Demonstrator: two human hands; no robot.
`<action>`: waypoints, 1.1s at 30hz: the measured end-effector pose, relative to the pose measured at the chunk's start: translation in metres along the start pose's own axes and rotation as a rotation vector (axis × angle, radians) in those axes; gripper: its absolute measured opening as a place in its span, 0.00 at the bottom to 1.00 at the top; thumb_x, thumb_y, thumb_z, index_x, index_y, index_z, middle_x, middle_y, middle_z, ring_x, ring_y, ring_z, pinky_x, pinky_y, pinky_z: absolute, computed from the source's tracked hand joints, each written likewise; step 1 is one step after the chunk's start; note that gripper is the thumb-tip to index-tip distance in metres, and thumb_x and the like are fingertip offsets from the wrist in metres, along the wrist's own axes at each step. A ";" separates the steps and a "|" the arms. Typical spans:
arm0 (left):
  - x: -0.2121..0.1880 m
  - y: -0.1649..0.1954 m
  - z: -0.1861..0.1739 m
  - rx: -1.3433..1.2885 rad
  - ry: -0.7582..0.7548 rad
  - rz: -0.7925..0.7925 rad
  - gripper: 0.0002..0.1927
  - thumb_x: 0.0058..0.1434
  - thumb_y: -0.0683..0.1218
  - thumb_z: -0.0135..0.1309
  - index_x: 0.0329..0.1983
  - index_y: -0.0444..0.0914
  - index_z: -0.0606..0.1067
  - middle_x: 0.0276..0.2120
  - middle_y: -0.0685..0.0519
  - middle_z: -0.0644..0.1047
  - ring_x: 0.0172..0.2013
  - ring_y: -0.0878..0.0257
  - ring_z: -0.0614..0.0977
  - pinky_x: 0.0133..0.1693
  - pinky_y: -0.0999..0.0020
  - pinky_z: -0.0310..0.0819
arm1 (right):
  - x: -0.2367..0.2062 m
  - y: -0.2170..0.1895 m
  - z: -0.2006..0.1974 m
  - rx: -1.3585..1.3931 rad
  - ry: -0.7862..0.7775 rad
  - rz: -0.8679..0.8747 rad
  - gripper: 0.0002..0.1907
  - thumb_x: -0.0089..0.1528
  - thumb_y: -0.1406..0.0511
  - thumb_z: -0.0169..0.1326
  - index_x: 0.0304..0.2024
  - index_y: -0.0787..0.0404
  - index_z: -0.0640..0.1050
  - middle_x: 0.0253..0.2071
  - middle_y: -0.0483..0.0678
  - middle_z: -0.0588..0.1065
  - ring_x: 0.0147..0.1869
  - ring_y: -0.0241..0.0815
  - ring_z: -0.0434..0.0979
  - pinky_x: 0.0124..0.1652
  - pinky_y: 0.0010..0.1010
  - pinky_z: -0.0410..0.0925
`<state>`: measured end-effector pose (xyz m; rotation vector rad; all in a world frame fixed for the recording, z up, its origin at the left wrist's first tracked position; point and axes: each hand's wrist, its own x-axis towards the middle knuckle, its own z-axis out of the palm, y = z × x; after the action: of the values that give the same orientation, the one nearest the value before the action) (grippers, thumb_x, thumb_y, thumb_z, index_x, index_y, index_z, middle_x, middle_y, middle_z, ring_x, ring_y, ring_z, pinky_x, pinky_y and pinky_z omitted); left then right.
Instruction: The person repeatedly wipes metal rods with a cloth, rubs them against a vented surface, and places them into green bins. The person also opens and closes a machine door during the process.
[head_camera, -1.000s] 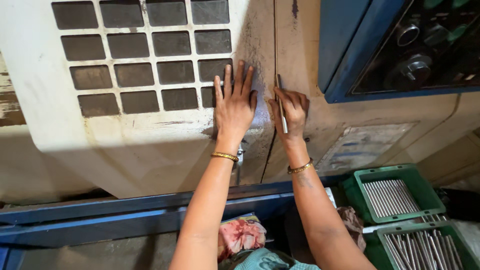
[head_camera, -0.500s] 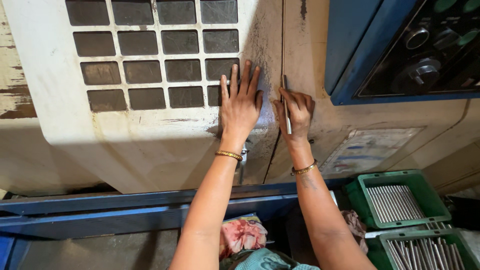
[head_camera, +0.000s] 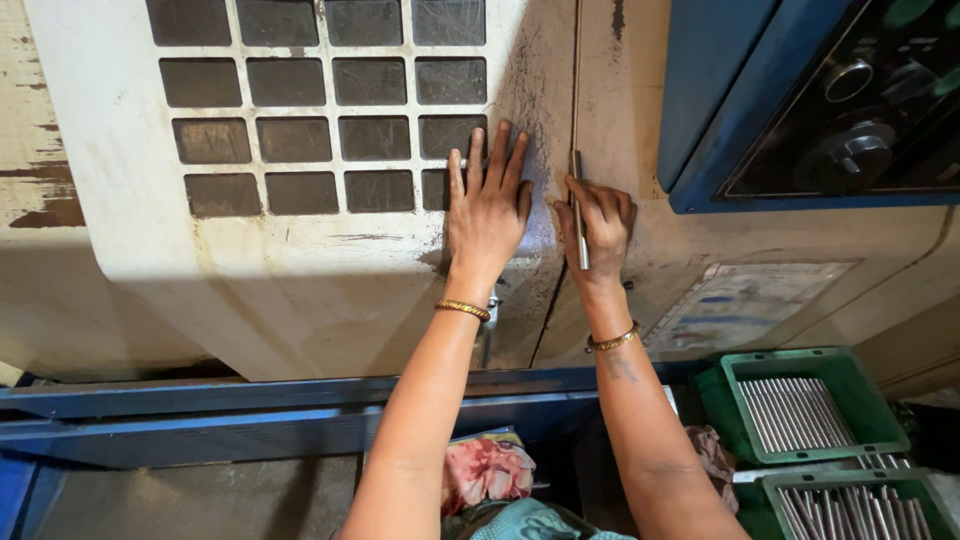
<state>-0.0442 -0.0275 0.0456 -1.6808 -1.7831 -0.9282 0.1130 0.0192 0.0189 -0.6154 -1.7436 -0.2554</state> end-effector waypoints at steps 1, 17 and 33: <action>0.000 0.000 0.000 -0.002 0.004 -0.001 0.32 0.72 0.55 0.46 0.78 0.45 0.58 0.77 0.51 0.54 0.76 0.50 0.52 0.74 0.43 0.39 | 0.000 0.000 0.000 0.002 -0.003 -0.002 0.20 0.61 0.68 0.67 0.56 0.59 0.80 0.50 0.49 0.77 0.56 0.50 0.72 0.59 0.41 0.65; 0.000 0.000 -0.001 0.004 0.007 0.007 0.32 0.72 0.55 0.46 0.78 0.45 0.57 0.77 0.51 0.54 0.76 0.49 0.52 0.74 0.43 0.38 | -0.001 0.002 0.003 -0.030 0.007 -0.011 0.21 0.60 0.68 0.68 0.55 0.58 0.80 0.50 0.47 0.78 0.56 0.48 0.73 0.58 0.40 0.64; -0.001 -0.001 -0.005 -0.007 -0.008 0.001 0.32 0.72 0.55 0.46 0.77 0.45 0.57 0.77 0.51 0.54 0.76 0.49 0.51 0.74 0.42 0.39 | -0.003 -0.001 0.003 -0.033 0.002 -0.008 0.20 0.61 0.67 0.67 0.56 0.58 0.81 0.49 0.47 0.78 0.56 0.49 0.73 0.58 0.40 0.64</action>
<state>-0.0452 -0.0317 0.0475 -1.6918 -1.7865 -0.9294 0.1105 0.0192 0.0157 -0.6325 -1.7435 -0.2903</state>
